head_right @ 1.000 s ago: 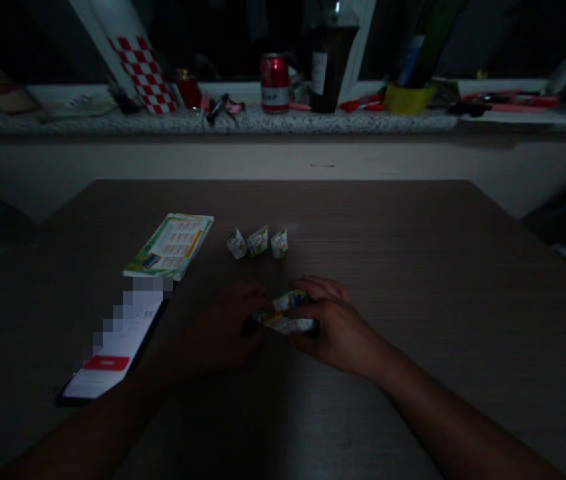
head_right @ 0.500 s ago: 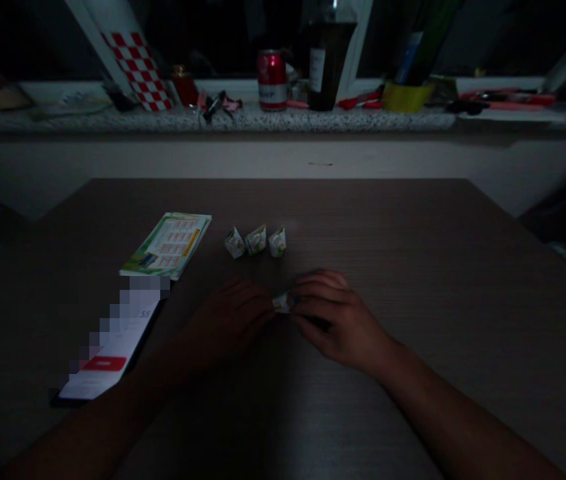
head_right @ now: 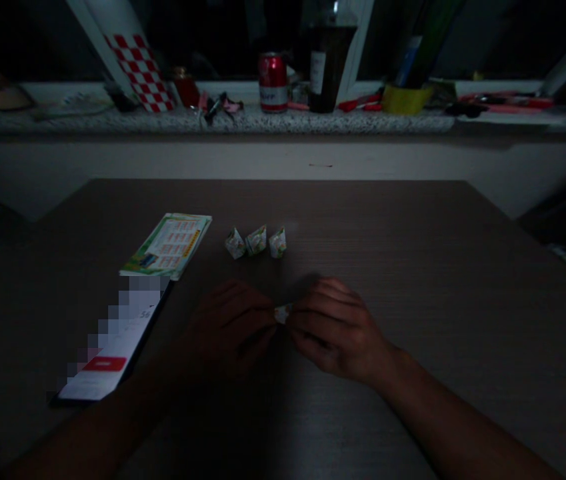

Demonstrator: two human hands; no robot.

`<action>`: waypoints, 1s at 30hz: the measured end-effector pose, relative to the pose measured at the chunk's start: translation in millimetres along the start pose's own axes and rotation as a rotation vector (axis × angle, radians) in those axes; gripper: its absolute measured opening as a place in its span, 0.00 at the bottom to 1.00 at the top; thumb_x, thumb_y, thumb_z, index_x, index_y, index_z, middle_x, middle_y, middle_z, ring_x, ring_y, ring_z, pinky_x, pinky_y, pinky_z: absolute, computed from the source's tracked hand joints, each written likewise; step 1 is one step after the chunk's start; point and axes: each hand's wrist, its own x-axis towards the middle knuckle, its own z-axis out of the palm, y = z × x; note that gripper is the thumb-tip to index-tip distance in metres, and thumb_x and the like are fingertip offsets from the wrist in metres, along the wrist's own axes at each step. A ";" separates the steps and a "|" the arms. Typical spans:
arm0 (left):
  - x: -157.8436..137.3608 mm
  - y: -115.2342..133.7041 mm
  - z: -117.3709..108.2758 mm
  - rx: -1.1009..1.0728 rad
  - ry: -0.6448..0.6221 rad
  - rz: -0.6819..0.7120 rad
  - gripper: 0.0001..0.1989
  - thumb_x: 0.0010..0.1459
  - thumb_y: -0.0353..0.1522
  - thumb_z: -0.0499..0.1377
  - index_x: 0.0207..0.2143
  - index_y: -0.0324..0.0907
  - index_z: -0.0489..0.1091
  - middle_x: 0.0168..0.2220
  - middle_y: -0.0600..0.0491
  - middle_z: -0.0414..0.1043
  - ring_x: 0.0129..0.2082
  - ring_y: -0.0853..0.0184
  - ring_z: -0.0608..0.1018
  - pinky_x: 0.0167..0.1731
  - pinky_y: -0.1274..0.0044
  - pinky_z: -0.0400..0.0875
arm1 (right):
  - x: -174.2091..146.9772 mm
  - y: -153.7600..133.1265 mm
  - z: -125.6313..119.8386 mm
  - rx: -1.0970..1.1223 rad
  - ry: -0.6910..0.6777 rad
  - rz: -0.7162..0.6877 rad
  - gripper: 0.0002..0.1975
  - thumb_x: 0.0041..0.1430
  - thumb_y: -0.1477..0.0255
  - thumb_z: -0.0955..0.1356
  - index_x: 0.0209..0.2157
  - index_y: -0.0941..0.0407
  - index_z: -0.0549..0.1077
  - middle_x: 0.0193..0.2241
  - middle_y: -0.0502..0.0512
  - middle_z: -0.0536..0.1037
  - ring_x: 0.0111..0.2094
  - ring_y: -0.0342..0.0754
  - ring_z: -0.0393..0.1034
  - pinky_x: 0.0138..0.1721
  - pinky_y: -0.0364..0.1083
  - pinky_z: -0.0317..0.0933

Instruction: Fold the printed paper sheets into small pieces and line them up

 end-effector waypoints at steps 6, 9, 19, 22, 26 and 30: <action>4.7 2.7 3.4 -0.007 0.007 -0.004 0.05 0.58 0.26 0.55 0.30 0.39 0.69 0.31 0.51 0.73 0.31 0.67 0.72 0.35 0.72 0.67 | 1.9 -3.5 2.0 -0.014 -0.039 0.000 0.06 0.53 0.81 0.70 0.34 0.58 0.74 0.29 0.54 0.78 0.31 0.48 0.72 0.37 0.52 0.67; 5.2 2.5 4.3 0.001 0.005 0.007 0.05 0.57 0.27 0.55 0.29 0.39 0.69 0.31 0.50 0.73 0.30 0.67 0.72 0.34 0.72 0.67 | 2.1 -5.7 1.8 -0.038 -0.062 -0.008 0.06 0.54 0.80 0.69 0.35 0.57 0.74 0.29 0.54 0.78 0.32 0.47 0.71 0.37 0.52 0.67; 3.6 -4.6 0.5 0.045 0.020 0.002 0.02 0.52 0.25 0.56 0.28 0.39 0.68 0.29 0.52 0.73 0.30 0.67 0.72 0.34 0.72 0.65 | 6.0 -11.4 -0.6 -0.045 0.017 -0.023 0.09 0.53 0.81 0.70 0.36 0.56 0.74 0.29 0.52 0.79 0.30 0.46 0.73 0.34 0.50 0.68; 1.8 -10.2 -3.7 0.059 0.016 -0.023 0.02 0.52 0.26 0.57 0.28 0.39 0.67 0.29 0.52 0.72 0.30 0.67 0.72 0.34 0.72 0.65 | 8.7 -12.0 -4.6 -0.048 0.043 -0.021 0.09 0.53 0.82 0.70 0.35 0.56 0.74 0.29 0.52 0.80 0.30 0.47 0.74 0.34 0.50 0.68; -0.2 -14.8 -11.6 0.084 0.023 -0.055 0.02 0.52 0.26 0.58 0.28 0.39 0.67 0.29 0.53 0.72 0.30 0.67 0.72 0.35 0.72 0.65 | 10.5 -13.0 -10.0 -0.047 0.086 -0.020 0.08 0.52 0.83 0.70 0.34 0.57 0.75 0.28 0.53 0.79 0.29 0.46 0.74 0.35 0.51 0.69; -1.0 -15.9 -19.9 0.114 -0.001 -0.101 0.02 0.52 0.27 0.59 0.28 0.40 0.67 0.29 0.53 0.72 0.31 0.66 0.72 0.35 0.72 0.65 | 10.0 -13.1 -13.2 -0.044 0.096 -0.012 0.09 0.50 0.84 0.71 0.34 0.59 0.75 0.28 0.54 0.79 0.29 0.47 0.74 0.36 0.52 0.69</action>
